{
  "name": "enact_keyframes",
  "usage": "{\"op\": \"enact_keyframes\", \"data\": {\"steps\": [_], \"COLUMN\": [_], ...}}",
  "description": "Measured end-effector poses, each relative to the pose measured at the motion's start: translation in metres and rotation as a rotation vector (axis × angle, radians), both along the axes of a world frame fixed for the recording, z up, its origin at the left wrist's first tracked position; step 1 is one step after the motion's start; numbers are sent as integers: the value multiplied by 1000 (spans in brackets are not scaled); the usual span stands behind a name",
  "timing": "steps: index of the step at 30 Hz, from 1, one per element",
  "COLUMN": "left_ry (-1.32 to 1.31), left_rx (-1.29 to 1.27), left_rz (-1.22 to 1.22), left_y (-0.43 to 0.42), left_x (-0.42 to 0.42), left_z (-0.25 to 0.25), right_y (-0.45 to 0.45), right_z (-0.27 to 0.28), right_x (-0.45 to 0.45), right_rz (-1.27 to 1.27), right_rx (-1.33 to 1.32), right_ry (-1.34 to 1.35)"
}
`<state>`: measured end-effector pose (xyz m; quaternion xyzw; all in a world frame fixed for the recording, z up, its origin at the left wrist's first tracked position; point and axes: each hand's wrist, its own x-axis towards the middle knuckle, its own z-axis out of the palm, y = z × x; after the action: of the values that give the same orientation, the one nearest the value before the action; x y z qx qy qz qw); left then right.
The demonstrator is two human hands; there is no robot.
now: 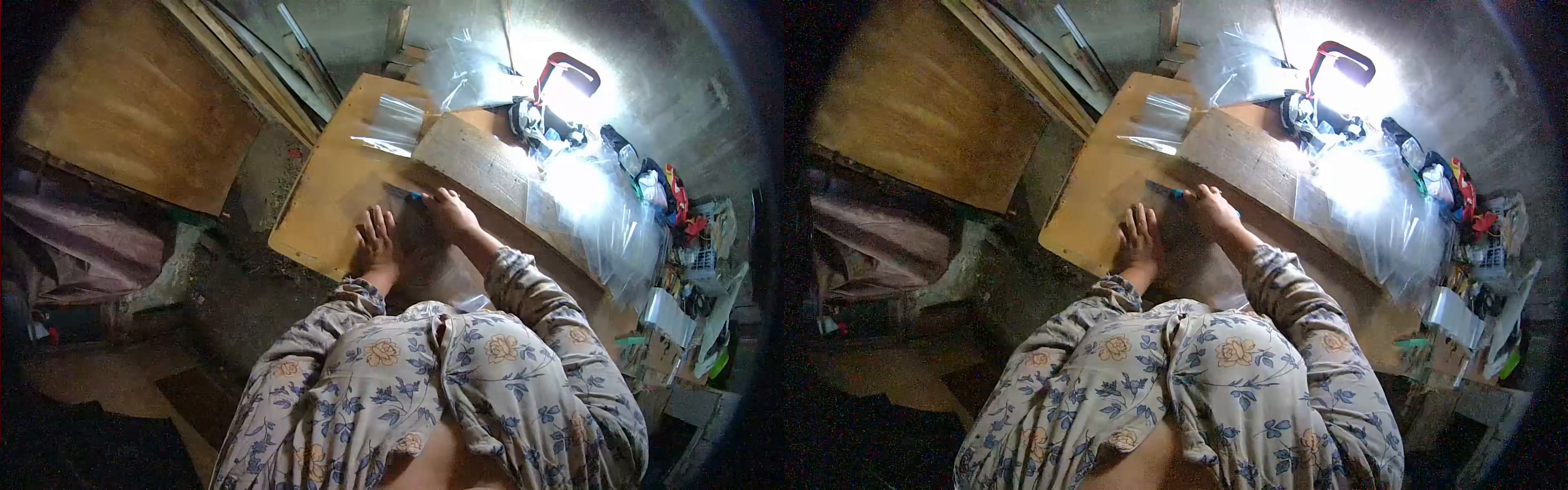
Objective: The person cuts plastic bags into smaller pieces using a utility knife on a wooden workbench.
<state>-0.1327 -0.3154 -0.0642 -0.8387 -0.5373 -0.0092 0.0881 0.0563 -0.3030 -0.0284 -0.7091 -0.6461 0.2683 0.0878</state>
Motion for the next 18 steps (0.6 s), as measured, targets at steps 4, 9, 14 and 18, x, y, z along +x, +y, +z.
{"op": "enact_keyframes", "data": {"steps": [4,9,14,18], "left_ry": [-70,-225,-545,-523], "left_rx": [-162,-208,-139,256], "left_rz": [-90,-264,-560,-664], "left_y": [10,19,85,192], "left_x": [1,-28,-69,-35], "left_z": [-5,3,37,74], "right_y": [34,29,-8,-80], "right_z": [23,52,39,48], "right_x": [-21,-34,-8,24], "right_rz": [-66,-148,-97,-279], "right_rx": [23,78,457,563], "right_ry": [115,83,21,80]}}
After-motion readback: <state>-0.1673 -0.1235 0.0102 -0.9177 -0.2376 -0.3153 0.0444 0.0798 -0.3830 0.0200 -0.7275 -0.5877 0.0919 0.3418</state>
